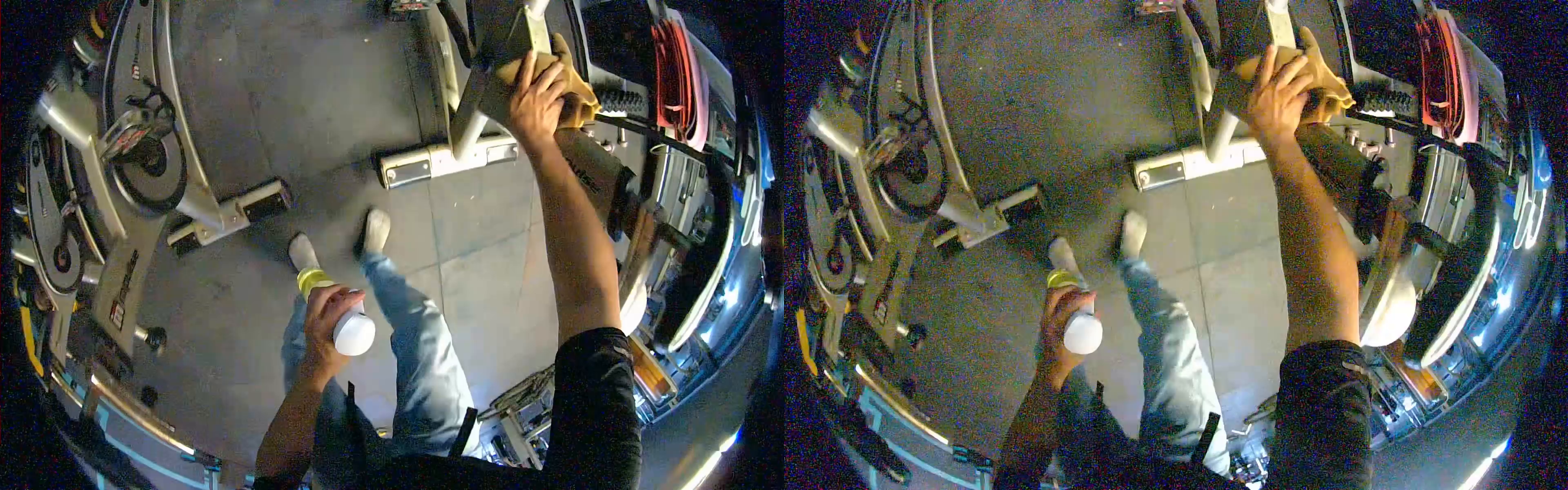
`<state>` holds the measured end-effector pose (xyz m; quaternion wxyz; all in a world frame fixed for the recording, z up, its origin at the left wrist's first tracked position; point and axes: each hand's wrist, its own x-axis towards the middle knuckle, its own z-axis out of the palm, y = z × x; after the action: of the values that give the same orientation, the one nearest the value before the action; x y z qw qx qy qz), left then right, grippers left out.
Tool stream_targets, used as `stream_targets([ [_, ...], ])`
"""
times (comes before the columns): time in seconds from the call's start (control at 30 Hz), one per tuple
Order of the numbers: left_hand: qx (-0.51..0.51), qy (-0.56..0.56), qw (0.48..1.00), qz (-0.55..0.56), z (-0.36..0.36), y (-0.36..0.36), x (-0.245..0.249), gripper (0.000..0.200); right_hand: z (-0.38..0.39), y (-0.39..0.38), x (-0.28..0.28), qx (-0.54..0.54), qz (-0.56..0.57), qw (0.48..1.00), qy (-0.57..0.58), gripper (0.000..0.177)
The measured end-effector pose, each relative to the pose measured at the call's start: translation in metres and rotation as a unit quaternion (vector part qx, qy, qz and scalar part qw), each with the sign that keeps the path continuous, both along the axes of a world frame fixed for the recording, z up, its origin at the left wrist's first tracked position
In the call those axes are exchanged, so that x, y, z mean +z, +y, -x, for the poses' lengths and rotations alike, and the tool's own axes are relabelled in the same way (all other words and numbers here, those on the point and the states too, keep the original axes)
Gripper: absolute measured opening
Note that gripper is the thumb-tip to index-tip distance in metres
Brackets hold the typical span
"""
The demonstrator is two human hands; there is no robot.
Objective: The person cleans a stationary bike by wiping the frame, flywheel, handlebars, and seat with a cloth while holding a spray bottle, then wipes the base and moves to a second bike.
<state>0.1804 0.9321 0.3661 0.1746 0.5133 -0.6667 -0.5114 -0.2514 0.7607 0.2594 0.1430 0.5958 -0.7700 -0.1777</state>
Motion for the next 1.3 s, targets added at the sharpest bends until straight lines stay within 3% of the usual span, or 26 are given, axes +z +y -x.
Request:
stream_targets([
  [0.03, 0.0, 0.004, 1.0, 0.004, 0.002, -0.005, -0.012, 0.049, 0.005, -0.017, -0.002, -0.064, 0.027, 0.995, -0.074, 0.063],
  [0.1, 0.011, 0.053, 0.998, -0.02, 0.012, -0.014, -0.041, 0.049, 0.023, -0.054, -0.014, -0.029, 0.119, 0.992, -0.026, 0.058],
  [0.13, 0.008, 0.054, 0.998, -0.012, 0.018, -0.024, -0.056, 0.049, 0.038, -0.079, -0.017, -0.045, 0.1, 0.993, -0.033, 0.058],
  [0.2, -0.054, 0.092, 0.989, 0.1, 0.035, -0.052, -0.084, 0.047, 0.048, -0.096, -0.028, -0.066, 0.088, 0.993, -0.042, 0.058],
  [0.27, -0.065, 0.124, 0.981, 0.131, 0.061, -0.077, -0.111, 0.046, 0.03, -0.091, -0.033, 0.023, 0.235, 0.966, 0.11, 0.047],
  [0.3, -0.07, 0.155, 0.973, 0.157, 0.077, -0.093, -0.121, 0.046, 0.02, -0.08, -0.026, -0.005, 0.203, 0.979, -0.005, 0.053],
  [0.33, -0.081, 0.167, 0.969, 0.165, 0.092, -0.112, -0.125, 0.046, 0.017, -0.068, -0.025, 0.04, 0.245, 0.969, 0.015, 0.052],
  [0.37, -0.094, 0.191, 0.96, 0.182, 0.107, -0.131, -0.126, 0.047, 0.017, -0.056, -0.027, 0.085, 0.287, 0.953, 0.036, 0.053],
  [0.43, -0.095, 0.207, 0.951, 0.207, 0.14, -0.166, -0.128, 0.046, 0.016, -0.03, -0.029, 0.058, 0.321, 0.944, -0.051, 0.052],
  [0.57, -0.089, 0.234, 0.922, 0.294, 0.201, -0.238, -0.122, 0.04, -0.008, -0.011, -0.018, -0.046, 0.248, 0.967, 0.046, 0.046],
  [0.63, -0.032, 0.247, 0.94, 0.232, 0.237, -0.275, -0.121, 0.046, -0.012, -0.018, -0.016, -0.059, 0.25, 0.965, 0.048, 0.048],
  [0.67, -0.029, 0.216, 0.942, 0.257, 0.252, -0.295, -0.117, 0.045, -0.013, -0.017, -0.018, -0.06, 0.253, 0.964, 0.055, 0.048],
  [0.77, -0.086, 0.274, 0.903, 0.319, 0.286, -0.343, -0.084, 0.041, -0.011, -0.02, -0.025, -0.069, 0.263, 0.958, 0.087, 0.047],
  [0.87, -0.088, 0.273, 0.884, 0.369, 0.312, -0.377, -0.089, 0.036, -0.01, -0.024, -0.029, -0.09, 0.268, 0.952, 0.118, 0.045],
  [1.03, -0.116, 0.202, 0.914, 0.333, 0.313, -0.377, -0.115, 0.038, -0.012, -0.025, -0.026, -0.101, 0.281, 0.948, 0.109, 0.044],
  [1.1, -0.126, 0.253, 0.906, 0.316, 0.298, -0.367, -0.132, 0.039, -0.012, -0.023, -0.025, -0.107, 0.274, 0.952, 0.083, 0.044],
  [1.17, -0.118, 0.227, 0.939, 0.23, 0.269, -0.337, -0.128, 0.04, -0.014, -0.021, -0.02, -0.075, 0.315, 0.946, 0.021, 0.047],
  [1.2, -0.13, 0.234, 0.923, 0.277, 0.252, -0.322, -0.129, 0.041, -0.014, -0.024, -0.018, -0.077, 0.312, 0.947, 0.019, 0.047],
  [1.23, -0.138, 0.241, 0.904, 0.326, 0.233, -0.308, -0.129, 0.042, -0.013, -0.032, -0.017, -0.047, 0.414, 0.901, -0.118, 0.052],
  [1.3, -0.116, 0.233, 0.924, 0.28, 0.191, -0.276, -0.129, 0.047, -0.009, -0.067, -0.025, 0.005, 0.566, 0.781, -0.264, 0.07],
])
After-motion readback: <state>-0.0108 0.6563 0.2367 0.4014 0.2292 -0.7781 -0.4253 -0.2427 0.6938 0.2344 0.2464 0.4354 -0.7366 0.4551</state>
